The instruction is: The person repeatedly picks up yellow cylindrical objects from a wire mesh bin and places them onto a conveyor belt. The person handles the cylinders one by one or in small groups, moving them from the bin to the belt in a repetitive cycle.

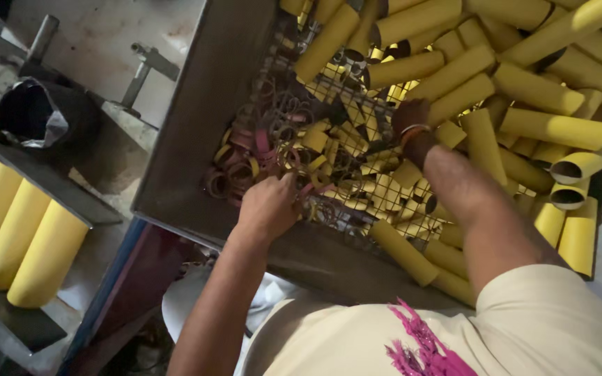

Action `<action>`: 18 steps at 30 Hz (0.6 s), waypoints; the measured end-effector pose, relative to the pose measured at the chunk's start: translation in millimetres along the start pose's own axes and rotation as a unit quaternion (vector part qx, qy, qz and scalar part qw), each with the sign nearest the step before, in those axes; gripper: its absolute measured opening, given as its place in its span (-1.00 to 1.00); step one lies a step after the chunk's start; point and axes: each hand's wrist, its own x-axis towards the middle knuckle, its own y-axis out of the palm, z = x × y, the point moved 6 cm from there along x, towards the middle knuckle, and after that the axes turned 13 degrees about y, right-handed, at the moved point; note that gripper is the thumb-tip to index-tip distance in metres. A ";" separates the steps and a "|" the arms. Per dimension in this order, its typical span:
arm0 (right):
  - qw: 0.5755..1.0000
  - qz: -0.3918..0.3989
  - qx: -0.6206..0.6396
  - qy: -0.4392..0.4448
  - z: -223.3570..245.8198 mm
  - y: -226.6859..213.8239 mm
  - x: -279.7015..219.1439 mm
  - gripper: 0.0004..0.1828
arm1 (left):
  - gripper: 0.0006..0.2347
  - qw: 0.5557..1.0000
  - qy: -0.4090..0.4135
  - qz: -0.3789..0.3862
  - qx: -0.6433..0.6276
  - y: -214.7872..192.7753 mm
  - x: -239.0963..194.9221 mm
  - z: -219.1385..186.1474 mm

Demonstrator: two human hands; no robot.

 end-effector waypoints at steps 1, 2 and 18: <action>0.998 0.003 0.037 0.041 -5.9 2.2 13.4 -0.67 | -0.72 1.000 0.011 -0.010 -0.002 -0.3 0.4 0.0; 0.994 0.006 0.074 0.081 -16.3 0.6 27.5 -0.71 | -0.71 1.000 0.023 -0.019 -0.004 -0.9 0.1 -0.5; 0.683 -0.090 0.687 -0.232 -124.0 -324.4 -189.7 -0.73 | -0.29 0.819 -0.051 -0.458 -0.342 -60.0 2.1 28.2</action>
